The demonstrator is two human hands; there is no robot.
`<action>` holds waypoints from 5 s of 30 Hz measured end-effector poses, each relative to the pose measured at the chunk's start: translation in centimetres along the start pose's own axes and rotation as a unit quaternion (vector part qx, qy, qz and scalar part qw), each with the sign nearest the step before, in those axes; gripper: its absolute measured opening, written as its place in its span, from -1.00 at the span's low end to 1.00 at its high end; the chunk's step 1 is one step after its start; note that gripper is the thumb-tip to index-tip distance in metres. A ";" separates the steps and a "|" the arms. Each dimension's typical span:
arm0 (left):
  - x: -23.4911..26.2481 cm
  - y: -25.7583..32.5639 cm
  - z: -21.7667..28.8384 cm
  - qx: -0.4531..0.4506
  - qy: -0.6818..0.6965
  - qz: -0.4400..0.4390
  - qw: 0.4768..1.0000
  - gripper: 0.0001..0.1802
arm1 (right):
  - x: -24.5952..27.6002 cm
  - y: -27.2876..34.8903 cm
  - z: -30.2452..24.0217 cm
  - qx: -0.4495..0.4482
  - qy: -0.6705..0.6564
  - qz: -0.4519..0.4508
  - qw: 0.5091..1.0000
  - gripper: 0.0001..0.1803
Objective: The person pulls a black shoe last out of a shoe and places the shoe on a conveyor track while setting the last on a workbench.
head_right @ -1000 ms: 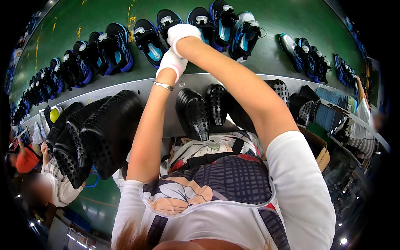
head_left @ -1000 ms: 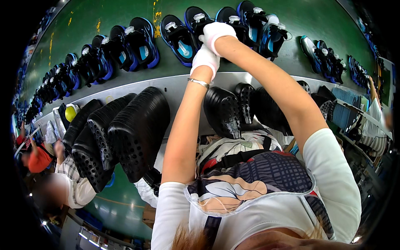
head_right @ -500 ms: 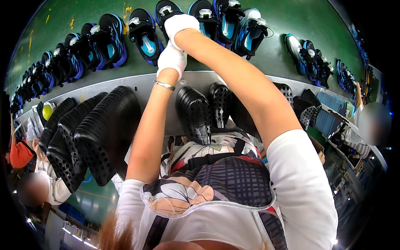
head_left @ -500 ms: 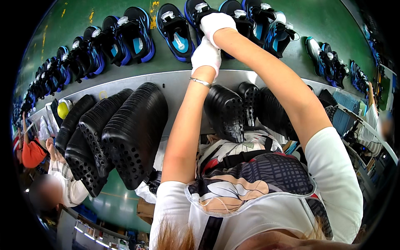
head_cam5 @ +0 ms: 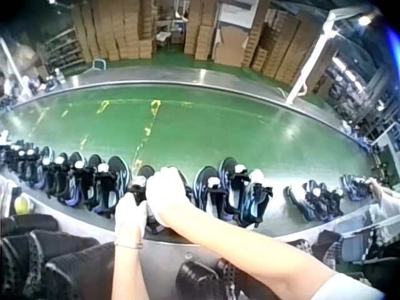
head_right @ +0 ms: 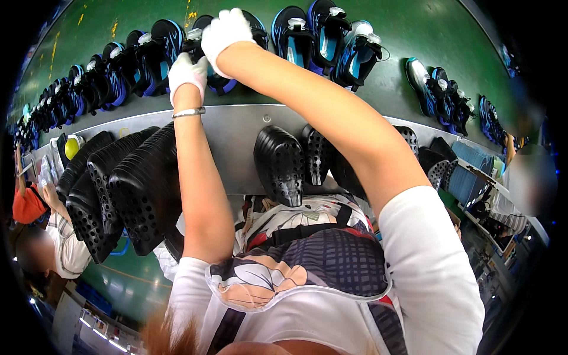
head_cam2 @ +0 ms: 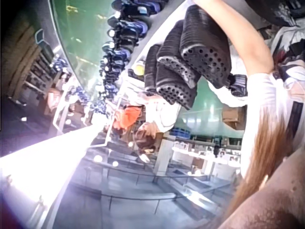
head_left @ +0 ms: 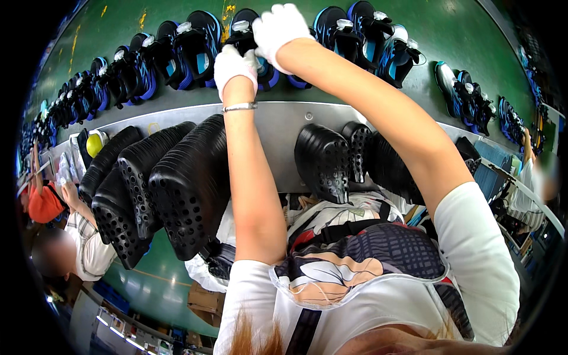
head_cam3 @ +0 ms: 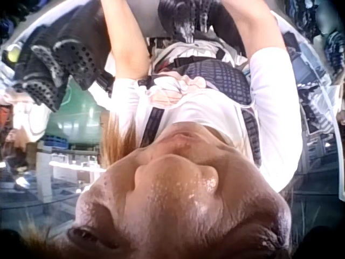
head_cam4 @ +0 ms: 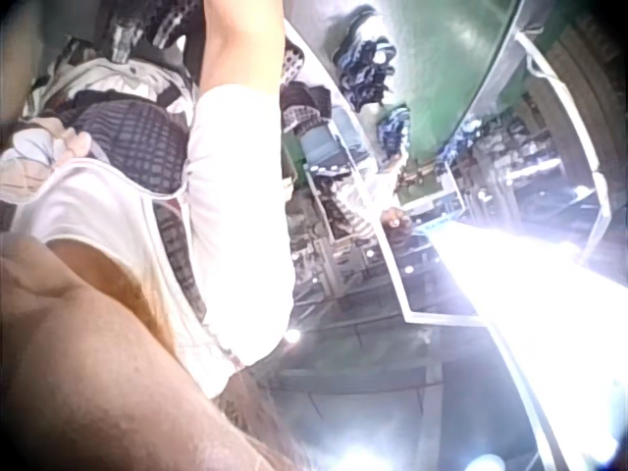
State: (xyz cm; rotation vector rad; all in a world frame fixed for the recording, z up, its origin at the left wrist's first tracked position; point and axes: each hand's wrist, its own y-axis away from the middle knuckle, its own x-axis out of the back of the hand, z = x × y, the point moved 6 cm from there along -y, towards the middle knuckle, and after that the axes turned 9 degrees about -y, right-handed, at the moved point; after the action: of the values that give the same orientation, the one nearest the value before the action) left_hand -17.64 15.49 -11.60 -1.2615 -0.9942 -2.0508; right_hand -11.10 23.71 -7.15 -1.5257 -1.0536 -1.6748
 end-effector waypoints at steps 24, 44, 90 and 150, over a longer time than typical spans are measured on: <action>-1.3 -3.2 0.9 0.033 -0.088 0.024 0.995 -0.54 | 1.0 0.5 4.4 0.002 -0.178 -0.009 0.984 -0.58; -8.6 8.0 9.9 -0.355 -0.163 -0.019 0.920 -0.64 | 5.0 59.0 29.4 -0.589 -0.257 0.150 0.752 -0.64; -0.6 20.5 11.9 -0.053 0.698 -0.163 0.695 -0.60 | 8.4 29.1 8.7 -0.140 -0.548 -0.074 0.821 -0.40; -6.3 5.5 13.9 -0.461 -0.053 0.023 0.886 -0.54 | -6.0 15.7 15.4 -0.177 -0.173 -0.249 0.937 -0.72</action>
State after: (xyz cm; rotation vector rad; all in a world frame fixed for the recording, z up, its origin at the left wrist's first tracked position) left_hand -3.72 23.89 -11.54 -1.8164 0.0637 -2.5200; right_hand 10.72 29.25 -10.67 -1.9546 -1.4796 -2.0704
